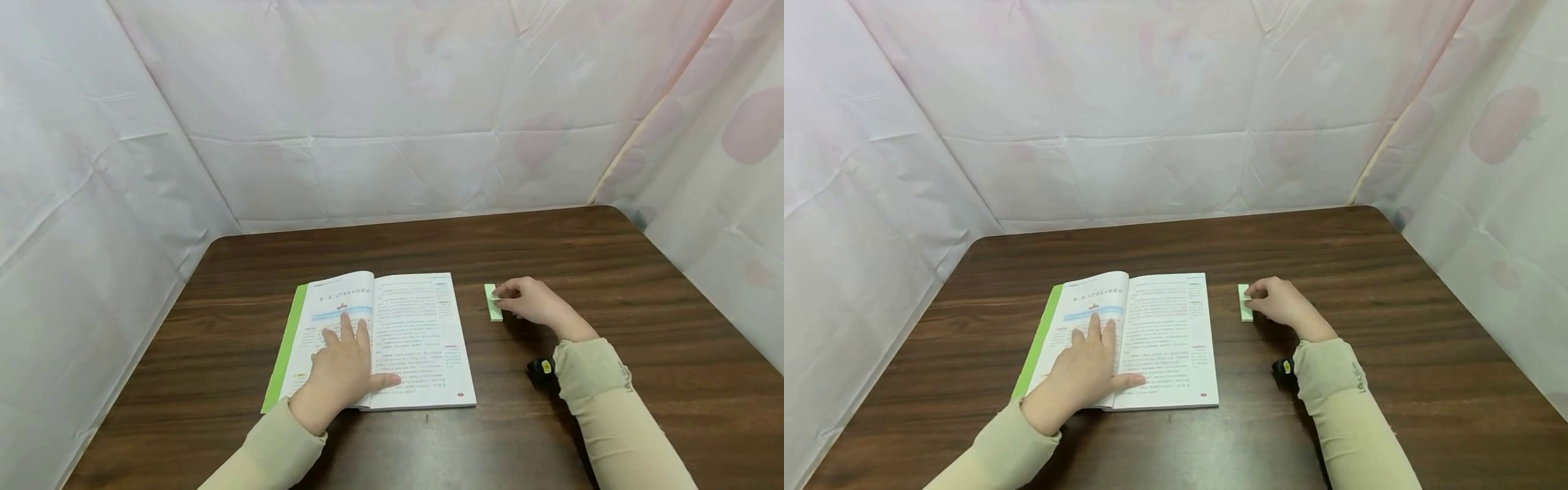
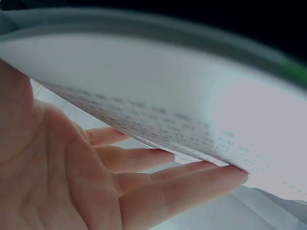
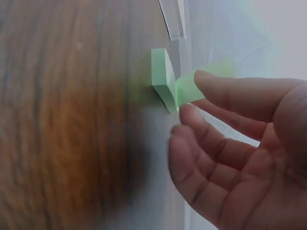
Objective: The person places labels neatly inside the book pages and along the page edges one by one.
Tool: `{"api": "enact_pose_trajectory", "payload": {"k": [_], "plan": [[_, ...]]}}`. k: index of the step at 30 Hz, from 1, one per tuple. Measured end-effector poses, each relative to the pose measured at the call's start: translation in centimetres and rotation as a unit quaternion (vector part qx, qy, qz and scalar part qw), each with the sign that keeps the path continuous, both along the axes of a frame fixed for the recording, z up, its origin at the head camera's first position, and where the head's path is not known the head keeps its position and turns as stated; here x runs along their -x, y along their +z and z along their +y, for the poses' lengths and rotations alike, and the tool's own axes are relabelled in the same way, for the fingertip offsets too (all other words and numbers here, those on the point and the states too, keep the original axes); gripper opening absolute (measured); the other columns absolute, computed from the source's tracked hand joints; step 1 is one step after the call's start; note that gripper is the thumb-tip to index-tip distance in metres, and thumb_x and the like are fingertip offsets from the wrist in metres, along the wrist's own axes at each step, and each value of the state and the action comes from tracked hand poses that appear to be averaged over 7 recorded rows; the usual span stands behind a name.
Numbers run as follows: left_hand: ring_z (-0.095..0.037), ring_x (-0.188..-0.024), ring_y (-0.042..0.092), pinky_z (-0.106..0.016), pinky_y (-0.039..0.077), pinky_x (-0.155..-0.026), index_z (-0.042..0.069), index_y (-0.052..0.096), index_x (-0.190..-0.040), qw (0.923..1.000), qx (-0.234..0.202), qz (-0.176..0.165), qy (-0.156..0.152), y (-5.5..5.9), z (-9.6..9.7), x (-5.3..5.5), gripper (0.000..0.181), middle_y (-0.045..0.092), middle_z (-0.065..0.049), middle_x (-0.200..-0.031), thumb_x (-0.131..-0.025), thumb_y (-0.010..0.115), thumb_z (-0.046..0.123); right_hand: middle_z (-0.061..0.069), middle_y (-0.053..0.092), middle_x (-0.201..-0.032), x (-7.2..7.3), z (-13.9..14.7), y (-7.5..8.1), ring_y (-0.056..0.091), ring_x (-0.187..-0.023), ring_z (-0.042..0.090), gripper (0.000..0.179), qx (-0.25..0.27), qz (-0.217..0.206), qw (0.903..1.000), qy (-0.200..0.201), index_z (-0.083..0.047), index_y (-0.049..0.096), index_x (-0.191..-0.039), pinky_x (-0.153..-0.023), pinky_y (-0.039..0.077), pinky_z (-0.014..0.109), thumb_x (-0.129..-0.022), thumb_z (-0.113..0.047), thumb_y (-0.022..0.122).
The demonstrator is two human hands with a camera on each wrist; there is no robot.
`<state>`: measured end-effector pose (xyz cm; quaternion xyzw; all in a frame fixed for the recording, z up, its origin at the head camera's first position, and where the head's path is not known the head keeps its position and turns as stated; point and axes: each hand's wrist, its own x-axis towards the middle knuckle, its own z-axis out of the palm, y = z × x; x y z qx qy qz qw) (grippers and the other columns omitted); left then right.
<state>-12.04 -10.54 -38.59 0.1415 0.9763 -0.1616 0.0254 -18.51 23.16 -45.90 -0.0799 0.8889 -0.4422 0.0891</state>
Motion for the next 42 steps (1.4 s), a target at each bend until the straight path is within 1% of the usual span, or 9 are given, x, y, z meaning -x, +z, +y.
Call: {"api": "enact_pose_trajectory", "payload": {"k": [4,8,12,15,21,24,26,39,42], "plan": [[-0.057,-0.12,0.052,-0.054,0.057,-0.062,-0.004,0.044,-0.145,1.0,-0.003,0.003,-0.006,0.1,0.1,0.0,0.116,0.038,-0.035,-0.149,-0.072,0.058,0.085,0.009,0.065,-0.088,0.3,0.2,-0.5,0.059,-0.071,0.017,0.035,0.053,-0.025,0.9983,0.004,0.006,0.063,-0.124,-0.066,0.053,0.032,-0.097,-0.016,0.061],[-0.057,-0.12,0.052,-0.054,0.057,-0.062,-0.004,0.044,-0.144,0.9999,-0.001,0.004,-0.013,0.3,0.1,0.0,0.115,0.039,-0.035,-0.148,-0.073,0.058,0.084,0.007,0.065,-0.081,0.5,0.5,-1.0,0.06,-0.069,0.015,0.038,0.117,-0.053,0.9916,0.012,0.011,0.059,-0.127,-0.064,0.055,0.031,-0.098,-0.014,0.059],[-0.057,-0.12,0.052,-0.053,0.057,-0.062,-0.004,0.043,-0.145,0.9999,0.003,0.002,-0.015,0.3,0.0,0.1,0.116,0.038,-0.035,-0.149,-0.073,0.056,0.085,0.004,0.065,-0.077,0.8,0.6,-1.3,0.061,-0.065,0.011,0.043,0.191,-0.098,0.9767,0.008,0.015,0.052,-0.131,-0.063,0.056,0.029,-0.1,-0.013,0.057],[-0.057,-0.121,0.051,-0.052,0.057,-0.062,-0.004,0.042,-0.145,0.9999,0.004,0.0,-0.011,0.2,-0.2,0.1,0.117,0.037,-0.035,-0.15,-0.073,0.056,0.086,0.004,0.068,-0.08,1.1,0.5,-1.4,0.063,-0.064,0.009,0.046,0.234,-0.135,0.9628,0.003,0.015,0.047,-0.136,-0.066,0.058,0.029,-0.1,-0.013,0.056],[-0.058,-0.119,0.052,-0.051,0.057,-0.062,-0.006,0.042,-0.145,0.9999,-0.007,-0.002,-0.013,-0.1,-0.3,0.1,0.117,0.037,-0.036,-0.149,-0.072,0.058,0.085,0.004,0.071,-0.089,1.5,0.6,-1.4,0.067,-0.069,0.009,0.049,0.287,-0.183,0.9401,-0.013,0.015,0.042,-0.139,-0.071,0.059,0.029,-0.1,-0.011,0.056],[-0.058,-0.119,0.052,-0.05,0.058,-0.061,-0.006,0.042,-0.144,0.9998,-0.009,0.0,-0.016,-0.1,-0.3,0.1,0.117,0.038,-0.036,-0.148,-0.072,0.058,0.085,0.003,0.072,-0.09,1.6,0.7,-1.4,0.069,-0.07,0.009,0.047,0.304,-0.189,0.9337,-0.021,0.017,0.044,-0.136,-0.073,0.059,0.028,-0.099,-0.009,0.058],[-0.058,-0.119,0.052,-0.05,0.058,-0.061,-0.006,0.042,-0.144,0.9998,-0.009,0.001,-0.017,-0.1,-0.3,0.1,0.117,0.038,-0.036,-0.148,-0.072,0.058,0.085,0.004,0.073,-0.09,1.7,0.7,-1.3,0.069,-0.071,0.009,0.045,0.31,-0.191,0.9309,-0.026,0.018,0.046,-0.133,-0.073,0.059,0.028,-0.098,-0.007,0.058],[-0.057,-0.121,0.051,-0.052,0.057,-0.064,-0.005,0.041,-0.146,0.9999,-0.007,-0.009,-0.009,-0.1,-0.4,0.3,0.118,0.037,-0.035,-0.15,-0.072,0.056,0.086,0.005,0.073,-0.081,2.1,0.4,-0.8,0.072,-0.073,0.01,0.038,0.31,-0.194,0.9302,-0.03,0.022,0.05,-0.125,-0.074,0.059,0.026,-0.096,-0.001,0.059],[-0.058,-0.122,0.05,-0.053,0.057,-0.065,-0.005,0.041,-0.146,0.9999,-0.009,-0.013,-0.005,-0.1,-0.3,0.3,0.118,0.036,-0.035,-0.15,-0.072,0.057,0.086,0.005,0.074,-0.082,2.1,0.4,-0.7,0.072,-0.074,0.011,0.037,0.317,-0.194,0.9278,-0.034,0.022,0.051,-0.124,-0.074,0.059,0.027,-0.096,-0.001,0.06]]}}
